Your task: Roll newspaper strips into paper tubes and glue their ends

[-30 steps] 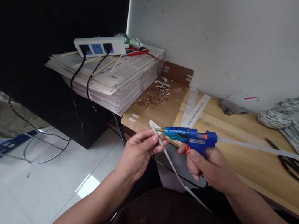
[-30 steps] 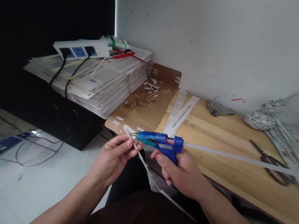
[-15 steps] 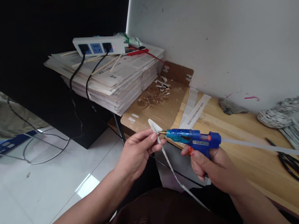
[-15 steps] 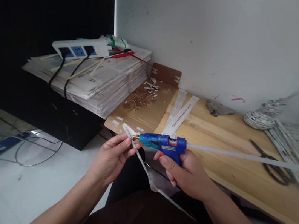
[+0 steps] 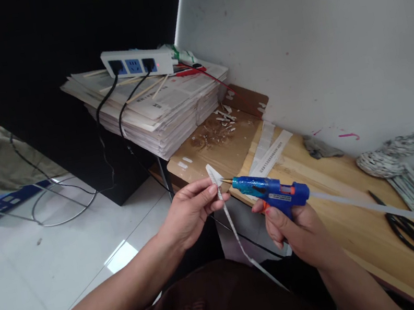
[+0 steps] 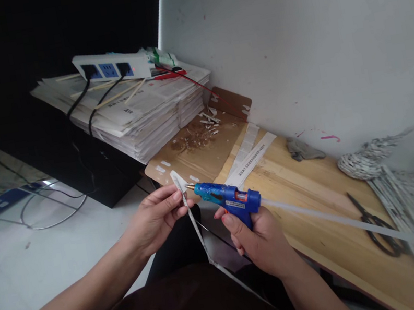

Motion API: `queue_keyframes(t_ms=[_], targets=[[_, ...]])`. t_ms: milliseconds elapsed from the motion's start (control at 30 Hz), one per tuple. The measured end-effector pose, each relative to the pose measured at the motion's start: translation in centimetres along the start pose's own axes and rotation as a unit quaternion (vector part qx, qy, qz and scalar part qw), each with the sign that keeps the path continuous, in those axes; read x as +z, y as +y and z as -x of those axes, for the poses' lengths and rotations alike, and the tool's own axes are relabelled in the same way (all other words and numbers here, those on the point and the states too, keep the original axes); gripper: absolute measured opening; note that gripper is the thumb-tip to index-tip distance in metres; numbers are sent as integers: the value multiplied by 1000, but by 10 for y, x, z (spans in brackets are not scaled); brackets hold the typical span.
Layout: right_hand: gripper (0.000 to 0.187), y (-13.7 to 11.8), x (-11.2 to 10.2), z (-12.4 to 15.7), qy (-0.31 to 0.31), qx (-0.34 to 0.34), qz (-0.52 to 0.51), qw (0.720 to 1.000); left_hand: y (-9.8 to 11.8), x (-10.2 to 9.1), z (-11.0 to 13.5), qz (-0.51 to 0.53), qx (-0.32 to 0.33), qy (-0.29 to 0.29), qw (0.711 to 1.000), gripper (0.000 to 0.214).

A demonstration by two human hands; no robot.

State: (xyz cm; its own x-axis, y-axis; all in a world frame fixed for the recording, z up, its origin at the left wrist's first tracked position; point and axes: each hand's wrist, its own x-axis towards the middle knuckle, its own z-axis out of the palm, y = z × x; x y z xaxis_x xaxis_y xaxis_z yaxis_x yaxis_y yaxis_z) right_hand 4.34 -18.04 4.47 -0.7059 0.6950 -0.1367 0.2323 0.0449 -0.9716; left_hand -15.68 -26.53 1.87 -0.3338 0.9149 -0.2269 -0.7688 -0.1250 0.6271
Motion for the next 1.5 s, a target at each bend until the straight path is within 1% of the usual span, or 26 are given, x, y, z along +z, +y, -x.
queue_keyframes(t_ms=[167, 400, 500, 600, 733, 933, 1200, 1400, 1500], targets=[[31, 2, -3, 1, 1, -2, -5, 1000, 2, 1, 0, 0, -5, 21, 1000, 10], [33, -2, 0, 1, -7, -21, -45, 999, 1, 0, -1, -9, -8, 19, 1000, 12], [34, 0, 1, -1, -32, -20, -72, 997, 1, 0, 0, -5, -7, 8, 1000, 12], [34, 5, 2, -4, -64, -3, -105, 992, 1, 0, 0, 2, -10, -9, 1000, 11], [39, 9, 2, -9, -61, 15, -140, 988, 1, 0, 0, 10, -16, -29, 999, 12], [37, 9, 1, -11, -51, 18, -157, 986, 1, -1, 0, 14, -26, -19, 999, 14], [36, 6, -2, -11, -42, 9, -175, 984, 3, 0, 0, 7, -25, 6, 1000, 9], [37, 3, 0, -7, -92, 10, -181, 979, 2, -1, 0, 3, -17, -3, 1000, 10], [35, 4, 2, -9, -80, 22, -168, 982, 2, 0, 1, -2, -16, -14, 1000, 14]])
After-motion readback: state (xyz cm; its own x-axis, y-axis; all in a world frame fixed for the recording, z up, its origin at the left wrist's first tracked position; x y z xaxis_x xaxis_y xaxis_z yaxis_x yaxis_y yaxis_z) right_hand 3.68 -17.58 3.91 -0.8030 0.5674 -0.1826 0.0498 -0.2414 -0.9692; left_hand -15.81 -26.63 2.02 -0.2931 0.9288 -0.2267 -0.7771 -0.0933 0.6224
